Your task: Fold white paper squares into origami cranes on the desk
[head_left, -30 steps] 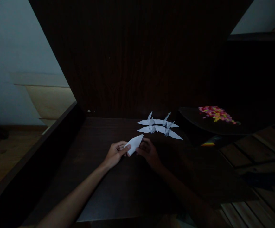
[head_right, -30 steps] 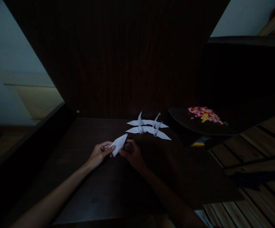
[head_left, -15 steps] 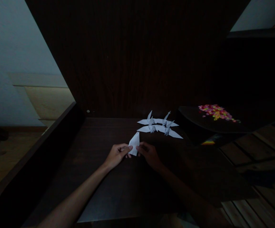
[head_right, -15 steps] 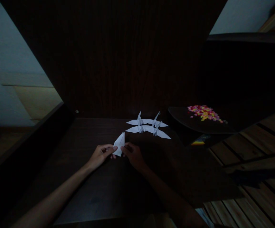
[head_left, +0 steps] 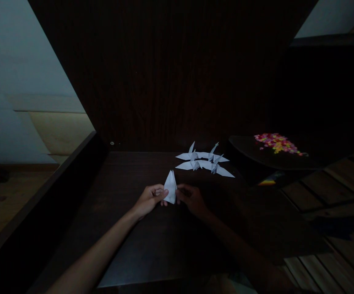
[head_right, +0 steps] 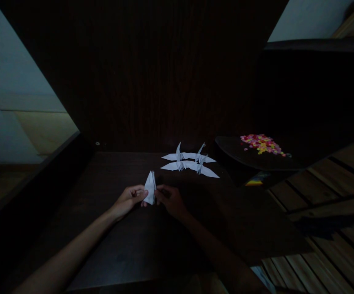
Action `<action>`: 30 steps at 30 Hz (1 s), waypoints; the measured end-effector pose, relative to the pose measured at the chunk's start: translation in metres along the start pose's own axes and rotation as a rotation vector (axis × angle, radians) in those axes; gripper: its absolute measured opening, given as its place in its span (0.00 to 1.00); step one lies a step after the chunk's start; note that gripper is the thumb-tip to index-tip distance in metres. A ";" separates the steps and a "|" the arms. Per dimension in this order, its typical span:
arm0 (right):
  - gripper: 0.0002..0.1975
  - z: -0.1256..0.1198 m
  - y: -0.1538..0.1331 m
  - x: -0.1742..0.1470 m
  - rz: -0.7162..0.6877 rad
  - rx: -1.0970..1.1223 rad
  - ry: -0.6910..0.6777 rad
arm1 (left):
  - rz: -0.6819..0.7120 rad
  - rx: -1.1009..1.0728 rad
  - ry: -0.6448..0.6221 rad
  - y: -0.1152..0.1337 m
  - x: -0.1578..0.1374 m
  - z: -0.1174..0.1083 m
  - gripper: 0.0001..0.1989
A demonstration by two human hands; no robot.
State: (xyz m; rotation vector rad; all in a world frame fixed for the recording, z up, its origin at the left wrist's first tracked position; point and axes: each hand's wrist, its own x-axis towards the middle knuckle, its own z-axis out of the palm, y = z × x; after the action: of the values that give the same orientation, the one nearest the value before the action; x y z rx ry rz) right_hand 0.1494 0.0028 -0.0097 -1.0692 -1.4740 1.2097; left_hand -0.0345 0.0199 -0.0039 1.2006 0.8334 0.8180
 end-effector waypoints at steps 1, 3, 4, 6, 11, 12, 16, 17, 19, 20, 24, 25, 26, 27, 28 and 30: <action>0.18 0.000 0.000 0.000 -0.005 0.006 -0.001 | -0.001 -0.007 -0.003 -0.001 0.000 0.000 0.19; 0.19 0.000 0.001 0.000 -0.009 0.011 0.004 | -0.005 -0.025 -0.007 -0.003 0.000 0.000 0.19; 0.19 0.000 0.002 0.001 -0.012 0.012 0.007 | -0.008 -0.037 -0.013 -0.004 0.000 0.000 0.19; 0.20 0.000 0.003 0.001 -0.017 0.006 0.006 | -0.009 -0.065 -0.033 -0.006 0.000 0.000 0.19; 0.20 0.001 0.001 0.000 -0.029 0.007 0.010 | -0.010 -0.120 -0.096 -0.009 -0.001 -0.001 0.18; 0.20 0.001 0.000 0.000 -0.030 0.010 0.012 | -0.014 -0.129 -0.104 -0.010 -0.001 -0.001 0.18; 0.20 0.002 -0.003 0.000 -0.035 -0.015 0.028 | -0.028 -0.151 -0.092 -0.010 -0.001 -0.001 0.19; 0.20 0.002 -0.004 0.000 -0.040 -0.025 0.032 | -0.027 -0.153 -0.086 -0.010 -0.001 -0.001 0.19; 0.20 0.002 -0.004 0.000 -0.054 -0.034 0.039 | -0.019 -0.152 -0.068 -0.009 -0.001 0.000 0.19; 0.19 0.002 -0.004 0.000 -0.058 -0.030 0.041 | -0.011 -0.148 -0.055 -0.008 -0.001 0.001 0.18; 0.17 0.003 -0.003 0.001 -0.044 0.008 0.038 | 0.047 -0.120 0.036 -0.005 0.000 0.001 0.20; 0.17 0.003 -0.002 0.001 -0.038 0.014 0.033 | 0.061 -0.107 0.064 -0.004 0.000 0.002 0.20; 0.17 0.002 -0.001 0.001 -0.034 0.017 0.030 | 0.073 -0.093 0.094 -0.004 0.001 0.002 0.21; 0.16 0.002 0.000 0.001 -0.031 0.019 0.026 | 0.083 -0.078 0.120 -0.003 0.001 0.002 0.22; 0.16 0.002 0.000 0.001 -0.029 0.021 0.024 | 0.094 -0.065 0.144 -0.003 0.001 0.002 0.22; 0.16 0.002 0.001 0.002 -0.026 0.028 0.014 | 0.128 -0.054 0.181 -0.003 0.001 0.003 0.23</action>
State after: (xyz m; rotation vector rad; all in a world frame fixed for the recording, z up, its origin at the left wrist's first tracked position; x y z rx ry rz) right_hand 0.1475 0.0041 -0.0108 -1.0347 -1.4516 1.1990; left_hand -0.0307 0.0191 -0.0061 1.1533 0.8815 1.0596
